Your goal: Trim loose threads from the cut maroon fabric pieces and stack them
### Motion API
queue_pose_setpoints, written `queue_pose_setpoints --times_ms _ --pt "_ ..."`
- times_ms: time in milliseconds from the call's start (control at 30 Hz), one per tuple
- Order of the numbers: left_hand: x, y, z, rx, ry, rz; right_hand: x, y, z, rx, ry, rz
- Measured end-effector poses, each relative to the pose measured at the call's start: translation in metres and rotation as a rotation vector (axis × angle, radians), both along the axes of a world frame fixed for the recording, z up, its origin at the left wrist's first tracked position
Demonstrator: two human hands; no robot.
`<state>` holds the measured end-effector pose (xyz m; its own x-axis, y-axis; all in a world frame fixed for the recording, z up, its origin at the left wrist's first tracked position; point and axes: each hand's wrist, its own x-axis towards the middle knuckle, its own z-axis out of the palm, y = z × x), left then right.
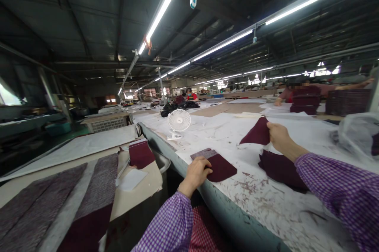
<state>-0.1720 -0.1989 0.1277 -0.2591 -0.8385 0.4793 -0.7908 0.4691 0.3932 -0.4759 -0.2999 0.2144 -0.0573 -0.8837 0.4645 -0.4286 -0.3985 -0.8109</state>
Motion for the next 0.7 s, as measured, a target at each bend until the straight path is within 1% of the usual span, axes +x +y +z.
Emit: queue_pose_setpoints --times_ms 67,100,133,167,200,233,267,300,333,367,400,433,467,500,533,567,633,667,700 --pt "-0.005 0.004 0.003 -0.083 0.067 0.018 -0.012 0.012 0.01 -0.01 -0.065 -0.051" --pt "-0.01 0.008 0.006 -0.137 0.149 0.033 -0.014 0.021 0.013 -0.019 -0.056 -0.045" --pt "-0.016 0.013 0.01 -0.16 0.275 0.046 -0.013 0.033 0.014 -0.034 -0.01 -0.018" --pt "-0.024 0.019 0.015 -0.124 0.449 0.052 -0.01 0.048 0.015 -0.053 0.065 0.026" --pt "-0.032 0.026 0.02 -0.018 0.653 0.034 -0.004 0.064 0.015 -0.077 0.184 0.086" --pt "-0.041 0.033 0.025 0.17 0.871 -0.021 0.003 0.081 0.014 -0.099 0.299 0.151" --pt "-0.05 0.04 0.03 0.404 1.076 -0.111 0.011 0.099 0.012 -0.105 0.389 0.226" --pt "-0.058 0.047 0.033 0.633 1.228 -0.222 0.02 0.117 0.01 -0.104 0.484 0.329" --pt "-0.065 0.052 0.034 0.81 1.33 -0.313 0.028 0.134 0.008 -0.113 0.578 0.437" --pt "-0.072 0.057 0.034 0.914 1.384 -0.369 0.035 0.149 0.006 -0.126 0.673 0.549" --pt "-0.078 0.06 0.031 0.941 1.403 -0.367 0.04 0.163 0.004 -0.131 0.761 0.651" --pt "-0.082 0.062 0.027 0.903 1.4 -0.311 0.043 0.173 0.004 -0.127 0.833 0.74" --pt "-0.086 0.063 0.023 0.83 1.384 -0.241 0.044 0.18 0.004 -0.116 0.87 0.809" --pt "-0.088 0.065 0.019 0.756 1.365 -0.193 0.043 0.184 0.004 -0.102 0.862 0.84" --pt "-0.089 0.066 0.015 0.7 1.353 -0.18 0.04 0.185 0.004 -0.094 0.812 0.823" --pt "-0.09 0.068 0.014 0.668 1.354 -0.208 0.036 0.183 0.004 -0.092 0.726 0.758" --pt "-0.091 0.074 0.016 0.663 1.392 -0.338 0.024 0.174 0.002 -0.042 0.522 0.531" --pt "-0.091 0.077 0.019 0.678 1.42 -0.393 0.018 0.168 -0.001 0.029 0.437 0.422" --pt "-0.091 0.081 0.022 0.69 1.442 -0.428 0.013 0.162 -0.005 0.129 0.371 0.36"
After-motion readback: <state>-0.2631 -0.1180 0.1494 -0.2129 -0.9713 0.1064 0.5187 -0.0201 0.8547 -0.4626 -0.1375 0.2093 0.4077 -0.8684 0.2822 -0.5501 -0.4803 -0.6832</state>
